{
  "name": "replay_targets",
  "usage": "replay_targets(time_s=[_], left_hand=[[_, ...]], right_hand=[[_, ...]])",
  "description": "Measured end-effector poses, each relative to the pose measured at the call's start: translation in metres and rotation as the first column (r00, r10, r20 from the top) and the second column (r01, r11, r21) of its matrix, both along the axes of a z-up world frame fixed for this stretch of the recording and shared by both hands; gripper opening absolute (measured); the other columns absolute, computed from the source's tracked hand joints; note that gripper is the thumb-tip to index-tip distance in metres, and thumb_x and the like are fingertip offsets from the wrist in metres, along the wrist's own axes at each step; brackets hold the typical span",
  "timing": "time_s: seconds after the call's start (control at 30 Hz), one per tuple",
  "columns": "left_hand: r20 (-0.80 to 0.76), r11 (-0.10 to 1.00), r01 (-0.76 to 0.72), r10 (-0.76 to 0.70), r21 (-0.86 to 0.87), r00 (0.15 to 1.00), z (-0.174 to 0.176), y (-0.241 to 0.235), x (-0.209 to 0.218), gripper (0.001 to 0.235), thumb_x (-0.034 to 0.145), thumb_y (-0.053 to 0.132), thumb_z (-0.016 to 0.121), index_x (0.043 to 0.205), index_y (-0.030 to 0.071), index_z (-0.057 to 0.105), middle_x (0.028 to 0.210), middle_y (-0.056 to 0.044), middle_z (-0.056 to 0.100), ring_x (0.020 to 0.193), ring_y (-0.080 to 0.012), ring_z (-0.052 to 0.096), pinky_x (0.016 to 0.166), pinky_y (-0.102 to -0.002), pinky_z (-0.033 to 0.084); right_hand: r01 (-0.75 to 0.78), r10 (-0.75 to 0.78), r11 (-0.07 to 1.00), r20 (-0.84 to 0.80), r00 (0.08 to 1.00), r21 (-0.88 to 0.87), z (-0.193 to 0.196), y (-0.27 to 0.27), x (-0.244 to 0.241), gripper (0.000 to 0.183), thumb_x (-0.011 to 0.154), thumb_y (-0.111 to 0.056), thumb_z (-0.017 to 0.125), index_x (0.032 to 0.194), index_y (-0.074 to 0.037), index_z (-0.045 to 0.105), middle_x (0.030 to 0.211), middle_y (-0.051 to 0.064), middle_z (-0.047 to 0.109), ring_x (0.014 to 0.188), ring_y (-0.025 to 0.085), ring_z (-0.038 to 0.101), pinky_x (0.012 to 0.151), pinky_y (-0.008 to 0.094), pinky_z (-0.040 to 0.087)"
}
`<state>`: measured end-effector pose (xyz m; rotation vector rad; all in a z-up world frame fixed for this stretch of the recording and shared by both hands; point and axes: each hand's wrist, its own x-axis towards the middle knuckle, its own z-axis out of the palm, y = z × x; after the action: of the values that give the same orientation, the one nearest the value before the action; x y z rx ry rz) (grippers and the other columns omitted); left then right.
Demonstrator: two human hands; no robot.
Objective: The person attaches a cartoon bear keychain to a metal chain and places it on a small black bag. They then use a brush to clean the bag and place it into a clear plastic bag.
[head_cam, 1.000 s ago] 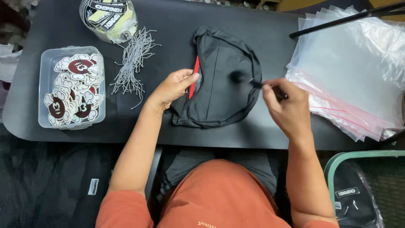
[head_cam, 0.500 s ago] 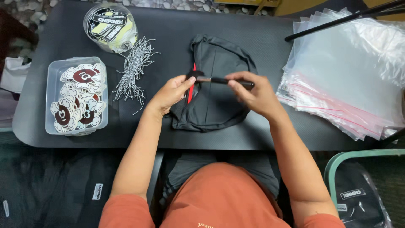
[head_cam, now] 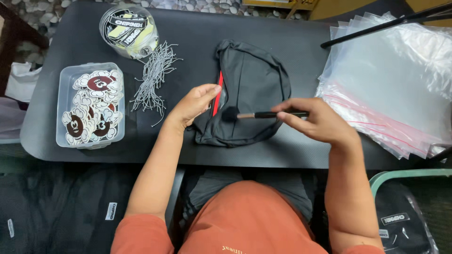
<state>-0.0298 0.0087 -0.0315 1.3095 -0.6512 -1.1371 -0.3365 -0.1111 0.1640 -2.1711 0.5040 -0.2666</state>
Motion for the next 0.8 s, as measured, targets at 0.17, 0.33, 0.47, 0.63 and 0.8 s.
replay_targets(time_s=[0.17,0.33,0.47,0.63,0.8], left_hand=[[0.069,0.999,0.046,-0.044,-0.023,0.997,0.036,0.002,-0.017,0.05,0.093,0.03,0.08,0.132,0.002,0.065,0.12,-0.012,0.072,0.106,-0.0149,0.069,0.088,-0.031,0.059],[0.183,0.995,0.089,-0.079,-0.047,0.98,0.059,0.008,-0.03,0.056,0.088,0.019,0.083,0.133,-0.003,0.059,0.121,-0.016,0.067,0.114,-0.0228,0.067,0.1,-0.036,0.056],[0.515,0.986,0.139,-0.166,0.091,0.841,0.08,0.014,-0.033,0.057,0.086,0.026,0.083,0.131,0.0,0.06,0.123,-0.024,0.066,0.115,-0.0344,0.07,0.098,-0.045,0.056],[0.682,0.943,0.116,-0.308,0.313,0.663,0.088,0.008,-0.028,0.069,0.081,0.043,0.083,0.136,0.009,0.06,0.113,-0.018,0.071,0.113,-0.0352,0.07,0.098,-0.048,0.055],[0.681,0.874,0.143,-0.455,0.464,0.574,0.094,0.007,-0.034,0.085,0.079,0.046,0.08,0.146,0.007,0.047,0.124,-0.02,0.072,0.124,-0.0365,0.065,0.103,-0.051,0.052]], right_hand=[[0.283,-0.283,0.952,0.019,0.959,-0.118,-0.041,-0.044,-0.036,0.026,0.105,-0.015,0.06,0.127,-0.003,0.069,0.07,0.011,0.07,0.063,0.022,0.063,0.062,0.037,0.051],[0.436,-0.411,0.897,0.223,0.884,-0.074,-0.121,-0.07,-0.027,0.042,0.111,-0.009,0.049,0.149,0.01,0.052,0.087,0.018,0.07,0.069,0.027,0.07,0.067,0.039,0.053],[0.548,-0.521,0.807,0.172,0.836,-0.22,-0.122,-0.049,-0.003,0.045,0.11,-0.016,0.048,0.147,0.009,0.053,0.124,0.038,0.062,0.117,0.052,0.06,0.103,0.057,0.045],[0.54,-0.547,0.804,0.047,0.836,-0.248,-0.13,-0.057,0.01,0.051,0.11,-0.024,0.048,0.145,0.012,0.052,0.128,0.038,0.062,0.121,0.054,0.059,0.105,0.06,0.044],[0.556,-0.611,0.775,-0.133,0.78,-0.3,-0.144,-0.073,0.013,0.034,0.107,-0.029,0.047,0.127,-0.003,0.057,0.11,0.029,0.071,0.105,0.052,0.068,0.091,0.061,0.05]])
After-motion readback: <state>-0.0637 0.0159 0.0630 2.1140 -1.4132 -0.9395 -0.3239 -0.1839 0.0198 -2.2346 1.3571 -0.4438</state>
